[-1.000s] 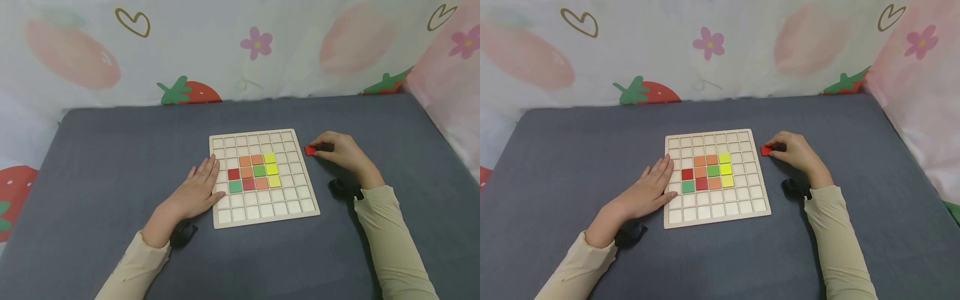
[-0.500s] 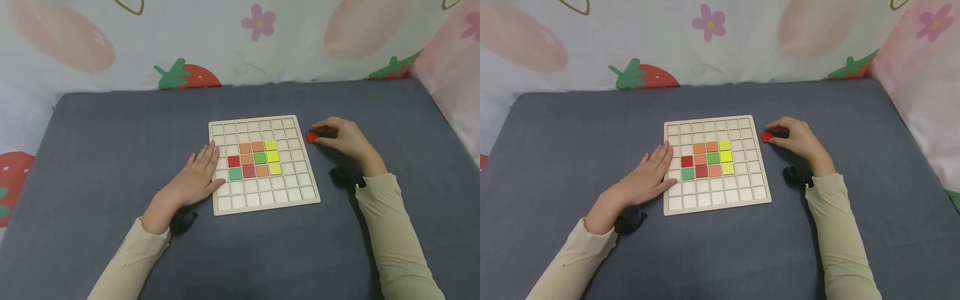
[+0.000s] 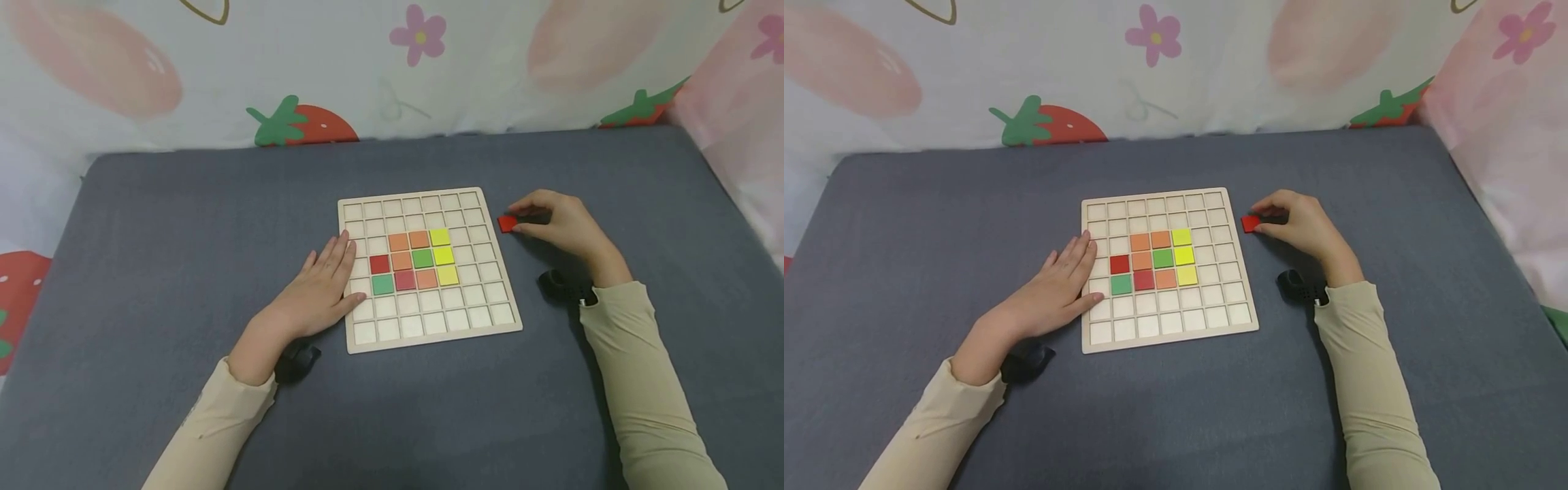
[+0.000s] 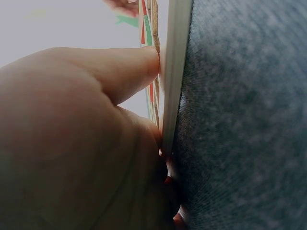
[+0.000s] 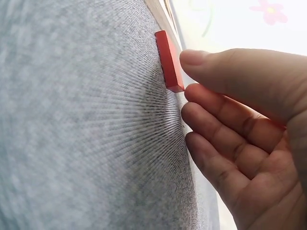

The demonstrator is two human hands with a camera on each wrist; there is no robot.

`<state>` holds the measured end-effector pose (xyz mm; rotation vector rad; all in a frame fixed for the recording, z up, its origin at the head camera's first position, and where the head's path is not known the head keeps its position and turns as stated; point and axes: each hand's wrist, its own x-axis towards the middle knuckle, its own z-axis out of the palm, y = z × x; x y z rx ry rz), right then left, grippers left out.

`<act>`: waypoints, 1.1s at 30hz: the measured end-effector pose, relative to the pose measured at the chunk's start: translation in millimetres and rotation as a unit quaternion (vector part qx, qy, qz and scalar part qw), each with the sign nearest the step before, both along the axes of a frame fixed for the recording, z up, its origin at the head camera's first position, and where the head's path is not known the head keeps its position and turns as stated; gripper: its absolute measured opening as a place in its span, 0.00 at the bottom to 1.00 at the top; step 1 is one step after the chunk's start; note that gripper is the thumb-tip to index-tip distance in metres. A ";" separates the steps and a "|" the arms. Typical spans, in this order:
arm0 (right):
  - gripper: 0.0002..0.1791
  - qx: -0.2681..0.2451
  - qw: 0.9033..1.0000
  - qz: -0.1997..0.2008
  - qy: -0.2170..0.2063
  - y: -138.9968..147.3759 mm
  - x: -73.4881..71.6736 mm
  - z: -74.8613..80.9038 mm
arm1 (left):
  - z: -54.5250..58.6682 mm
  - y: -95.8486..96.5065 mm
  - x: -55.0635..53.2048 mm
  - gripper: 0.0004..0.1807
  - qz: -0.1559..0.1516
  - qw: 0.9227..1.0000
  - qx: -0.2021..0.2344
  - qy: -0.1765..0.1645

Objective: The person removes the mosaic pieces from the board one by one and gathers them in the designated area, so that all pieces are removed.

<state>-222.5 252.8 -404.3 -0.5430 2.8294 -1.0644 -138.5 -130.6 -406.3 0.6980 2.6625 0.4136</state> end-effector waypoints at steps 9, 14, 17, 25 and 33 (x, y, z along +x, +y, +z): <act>0.17 0.000 1.000 -0.013 -0.011 -0.6 1.3 1.8 | -1.1 0.3 0.6 0.43 0.003 1.000 -0.001 0.003; 0.17 -0.012 1.000 -0.012 -0.014 -2.7 1.7 5.3 | -1.2 0.0 0.5 0.43 0.003 1.000 0.001 0.004; 0.18 -0.022 1.000 -0.009 -0.013 -5.4 2.9 8.8 | -1.6 -0.2 0.6 0.43 0.003 1.000 0.002 0.005; 0.16 -0.035 0.999 0.006 0.007 -14.6 7.8 16.8 | -1.7 -0.2 0.5 0.43 0.002 1.000 -0.001 0.005; 0.15 -0.047 0.998 0.030 0.033 -25.1 12.9 23.6 | -0.7 -0.3 0.7 0.43 0.003 1.000 0.001 0.006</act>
